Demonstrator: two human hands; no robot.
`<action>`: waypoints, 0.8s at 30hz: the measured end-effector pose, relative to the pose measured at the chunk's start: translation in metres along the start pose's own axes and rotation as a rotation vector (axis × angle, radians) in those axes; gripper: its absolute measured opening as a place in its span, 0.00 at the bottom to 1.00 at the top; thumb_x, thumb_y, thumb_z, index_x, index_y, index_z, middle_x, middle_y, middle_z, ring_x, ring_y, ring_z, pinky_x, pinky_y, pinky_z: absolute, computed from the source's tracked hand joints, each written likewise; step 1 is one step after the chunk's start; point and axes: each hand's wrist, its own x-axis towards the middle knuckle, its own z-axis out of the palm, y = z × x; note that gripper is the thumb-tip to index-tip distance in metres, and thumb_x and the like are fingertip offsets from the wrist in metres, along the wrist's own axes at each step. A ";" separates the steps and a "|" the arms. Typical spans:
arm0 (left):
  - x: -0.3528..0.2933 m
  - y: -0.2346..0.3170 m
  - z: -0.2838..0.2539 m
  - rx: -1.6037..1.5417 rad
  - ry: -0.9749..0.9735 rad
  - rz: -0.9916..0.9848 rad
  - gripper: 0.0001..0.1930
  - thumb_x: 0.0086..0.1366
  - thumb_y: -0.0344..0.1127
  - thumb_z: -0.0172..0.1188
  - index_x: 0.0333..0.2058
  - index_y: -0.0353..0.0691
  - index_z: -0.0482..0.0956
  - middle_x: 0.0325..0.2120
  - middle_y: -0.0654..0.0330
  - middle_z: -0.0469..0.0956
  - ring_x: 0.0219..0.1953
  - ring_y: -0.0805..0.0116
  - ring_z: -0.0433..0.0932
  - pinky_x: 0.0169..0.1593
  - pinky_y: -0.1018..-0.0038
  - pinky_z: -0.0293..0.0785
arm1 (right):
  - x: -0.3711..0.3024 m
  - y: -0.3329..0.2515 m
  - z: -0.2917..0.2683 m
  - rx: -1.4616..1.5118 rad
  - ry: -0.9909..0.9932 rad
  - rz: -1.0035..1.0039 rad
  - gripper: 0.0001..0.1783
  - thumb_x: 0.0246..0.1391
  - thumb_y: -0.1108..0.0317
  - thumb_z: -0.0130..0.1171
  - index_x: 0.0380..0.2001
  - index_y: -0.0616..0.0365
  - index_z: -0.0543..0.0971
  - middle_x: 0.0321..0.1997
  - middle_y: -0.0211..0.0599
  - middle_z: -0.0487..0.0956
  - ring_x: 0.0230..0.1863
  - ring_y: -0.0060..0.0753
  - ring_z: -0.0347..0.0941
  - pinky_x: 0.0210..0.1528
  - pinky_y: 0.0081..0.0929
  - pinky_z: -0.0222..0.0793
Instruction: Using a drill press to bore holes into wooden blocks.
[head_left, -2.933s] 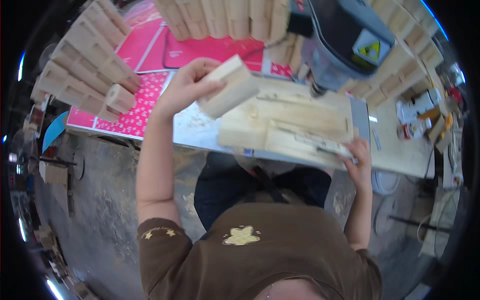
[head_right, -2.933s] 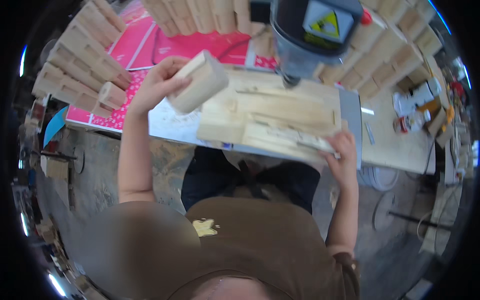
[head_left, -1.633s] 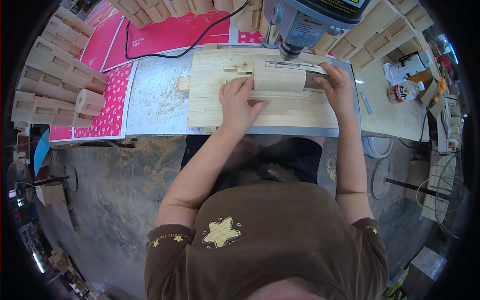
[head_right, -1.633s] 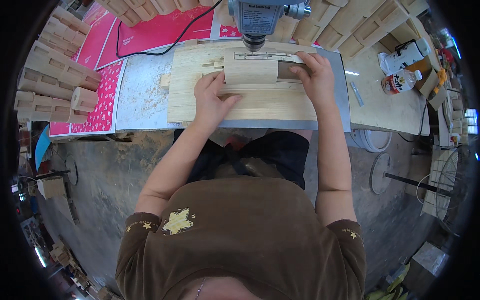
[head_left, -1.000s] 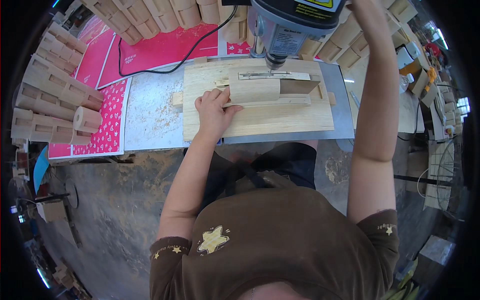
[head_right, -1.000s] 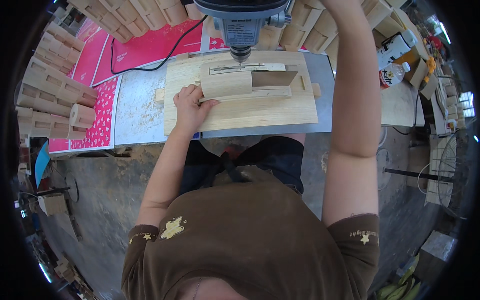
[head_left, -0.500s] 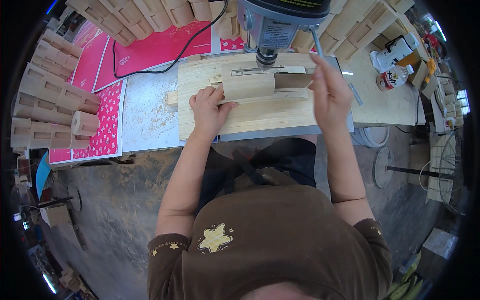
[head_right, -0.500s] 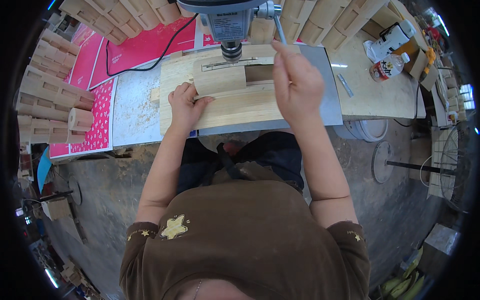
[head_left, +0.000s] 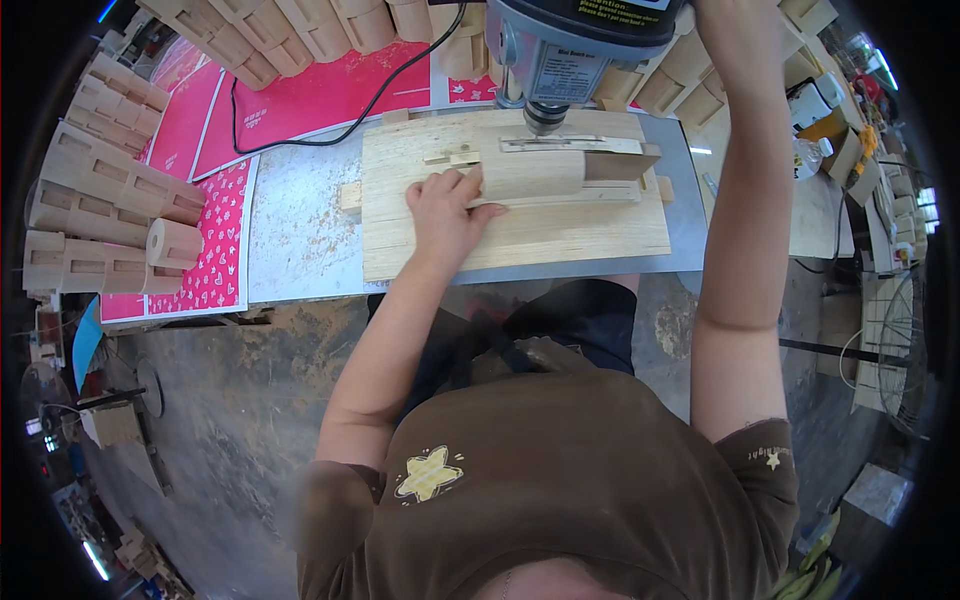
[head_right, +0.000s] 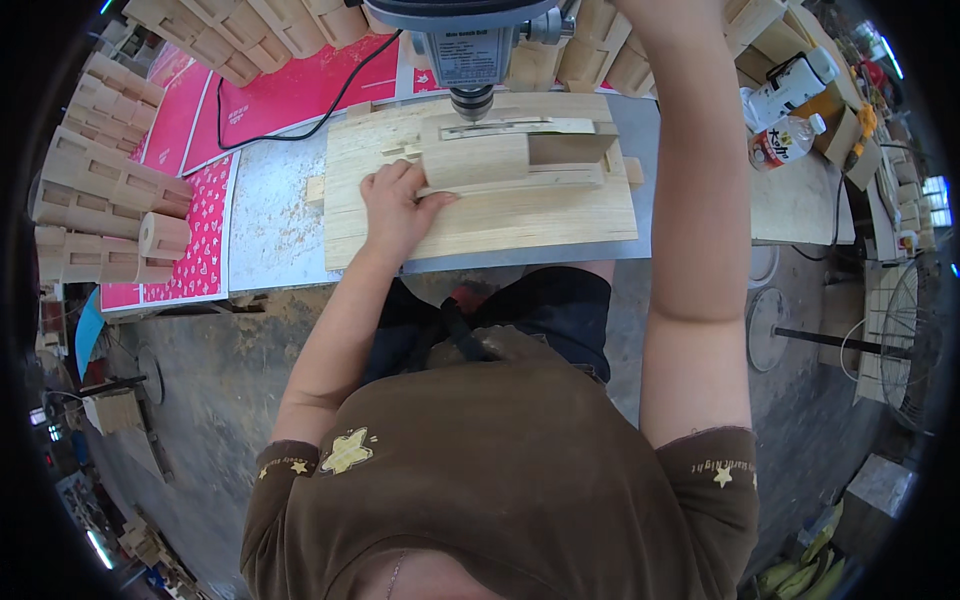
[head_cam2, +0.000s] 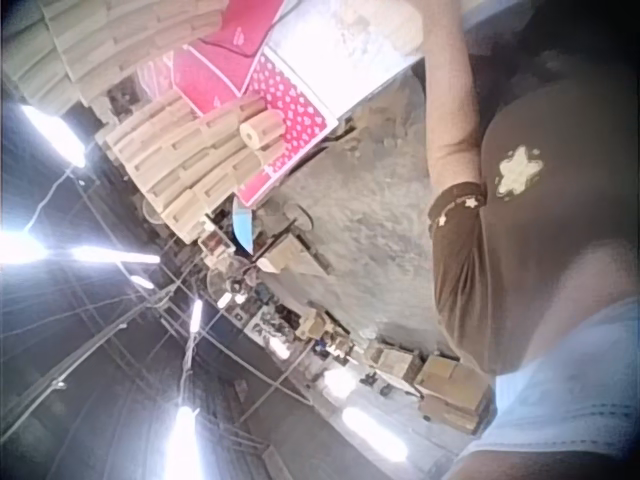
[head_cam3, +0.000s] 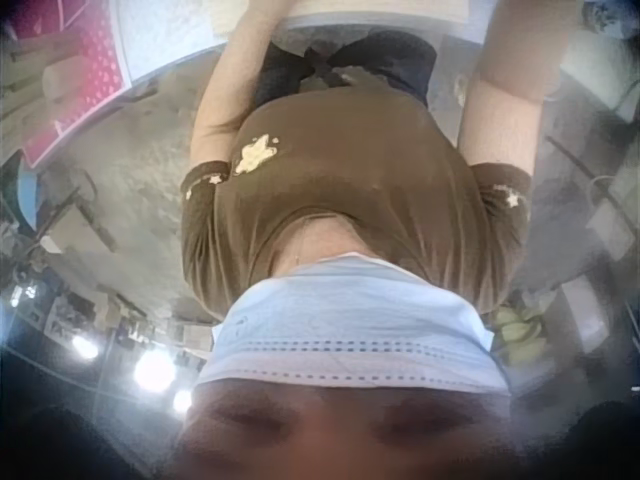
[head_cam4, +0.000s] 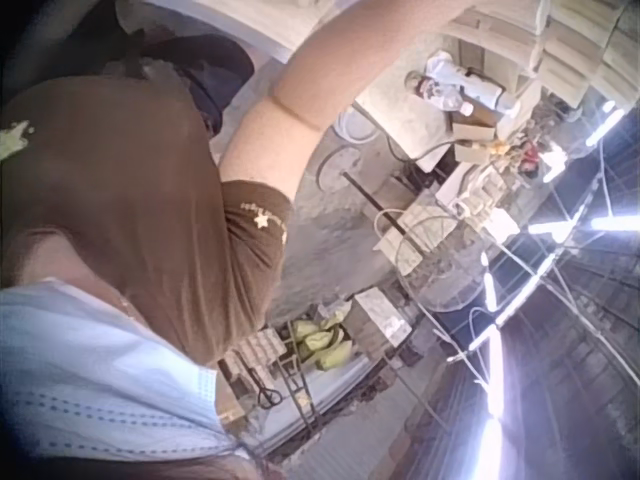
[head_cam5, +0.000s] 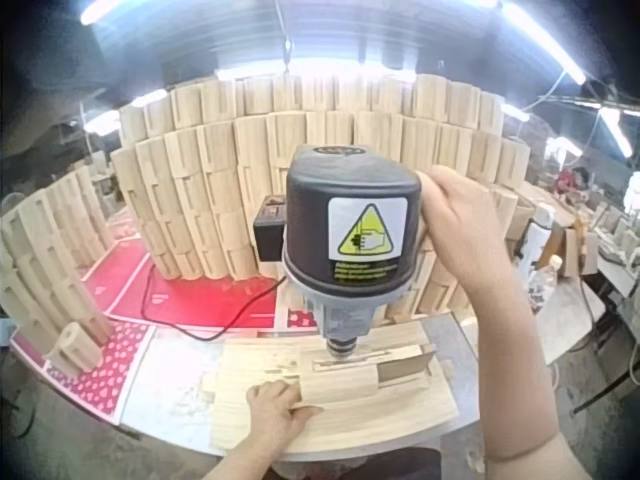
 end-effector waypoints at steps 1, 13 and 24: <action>0.003 0.007 0.008 -0.025 -0.001 0.004 0.28 0.42 0.44 0.69 0.46 0.48 0.77 0.26 0.66 0.69 0.35 0.66 0.69 0.44 0.65 0.54 | 0.014 0.019 0.011 -0.009 0.006 0.001 0.18 0.57 0.61 0.47 0.30 0.67 0.77 0.27 0.48 0.77 0.33 0.32 0.74 0.38 0.26 0.67; 0.007 0.006 0.008 -0.012 -0.054 -0.025 0.28 0.44 0.47 0.68 0.47 0.49 0.77 0.27 0.64 0.69 0.35 0.65 0.69 0.44 0.63 0.54 | -0.108 0.016 -0.014 0.321 -0.136 0.111 0.09 0.55 0.71 0.54 0.23 0.62 0.75 0.17 0.34 0.66 0.18 0.20 0.60 0.20 0.21 0.56; 0.000 0.007 0.015 -0.045 0.050 0.026 0.27 0.43 0.44 0.68 0.46 0.51 0.77 0.24 0.65 0.68 0.33 0.65 0.69 0.43 0.65 0.53 | -0.159 0.054 0.038 0.317 0.066 -0.179 0.03 0.49 0.77 0.55 0.29 0.63 0.76 0.20 0.37 0.71 0.19 0.34 0.66 0.23 0.26 0.60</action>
